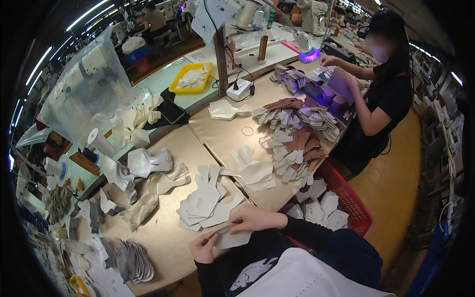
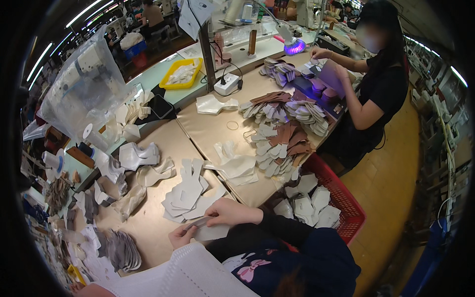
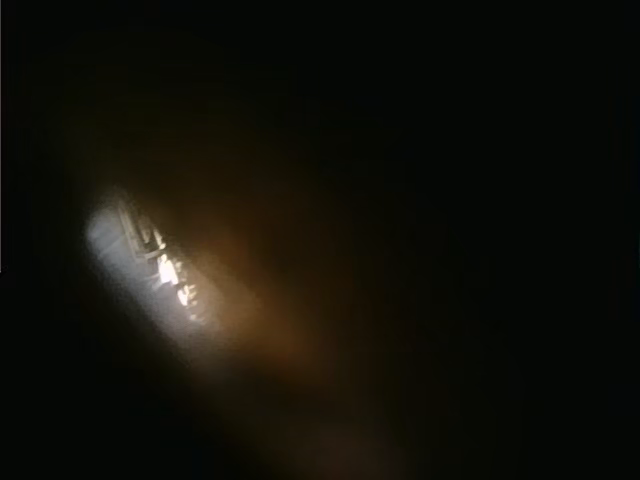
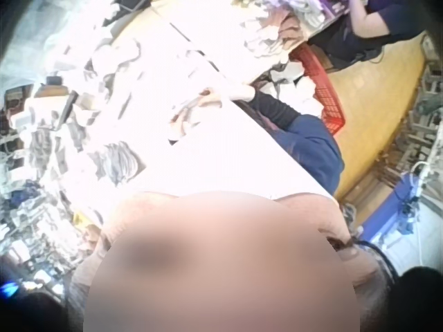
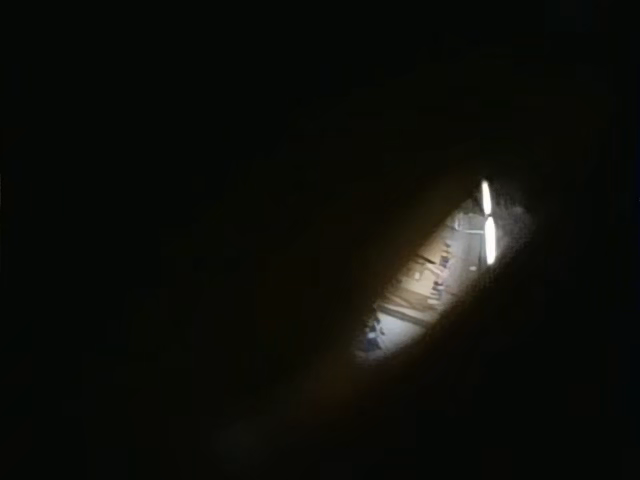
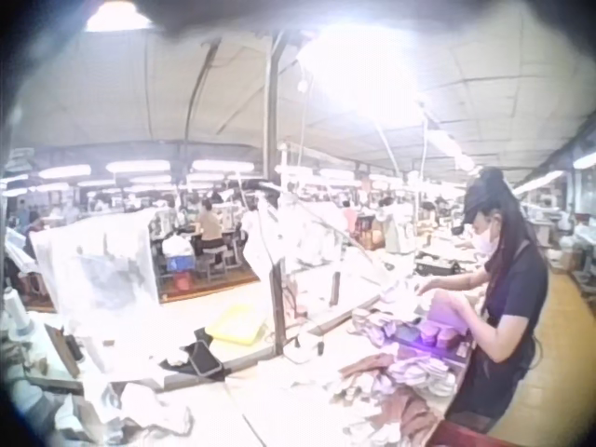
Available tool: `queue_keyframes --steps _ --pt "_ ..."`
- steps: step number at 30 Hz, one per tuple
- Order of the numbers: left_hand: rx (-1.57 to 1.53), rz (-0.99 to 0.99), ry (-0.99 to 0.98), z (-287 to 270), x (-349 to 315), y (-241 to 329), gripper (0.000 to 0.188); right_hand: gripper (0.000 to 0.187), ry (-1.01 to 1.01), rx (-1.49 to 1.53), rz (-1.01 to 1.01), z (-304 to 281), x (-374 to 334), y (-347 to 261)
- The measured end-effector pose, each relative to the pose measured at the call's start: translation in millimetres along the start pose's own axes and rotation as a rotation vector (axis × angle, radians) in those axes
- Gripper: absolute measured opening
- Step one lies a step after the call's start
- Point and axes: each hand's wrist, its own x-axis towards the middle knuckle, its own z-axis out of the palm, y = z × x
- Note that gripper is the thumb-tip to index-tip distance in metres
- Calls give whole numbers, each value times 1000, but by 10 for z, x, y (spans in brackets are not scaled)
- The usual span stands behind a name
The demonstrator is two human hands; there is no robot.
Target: The person repeatedly picks up white fabric face masks from a pile on the table, folds them by hand, and places them into a neat stack. The process is continuous and repetitive throughout the clip.
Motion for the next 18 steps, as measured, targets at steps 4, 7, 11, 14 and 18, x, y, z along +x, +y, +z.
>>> queue_keyframes --steps 4,7,11,14,18 --pt "159 -94 44 -13 -47 13 16 26 -19 -78 39 -3 -10 -46" --pt "329 -56 62 -2 -137 12 18 23 -32 -36 125 44 -46 -27" --pt "136 80 100 -156 -232 -58 18 31 76 -189 -83 -40 -75 60" --pt "-20 46 396 -732 -276 -157 13 44 398 -553 -235 -228 -177 125" --pt "-111 123 720 -1547 -378 -354 30 42 521 -250 61 -435 -370 232"
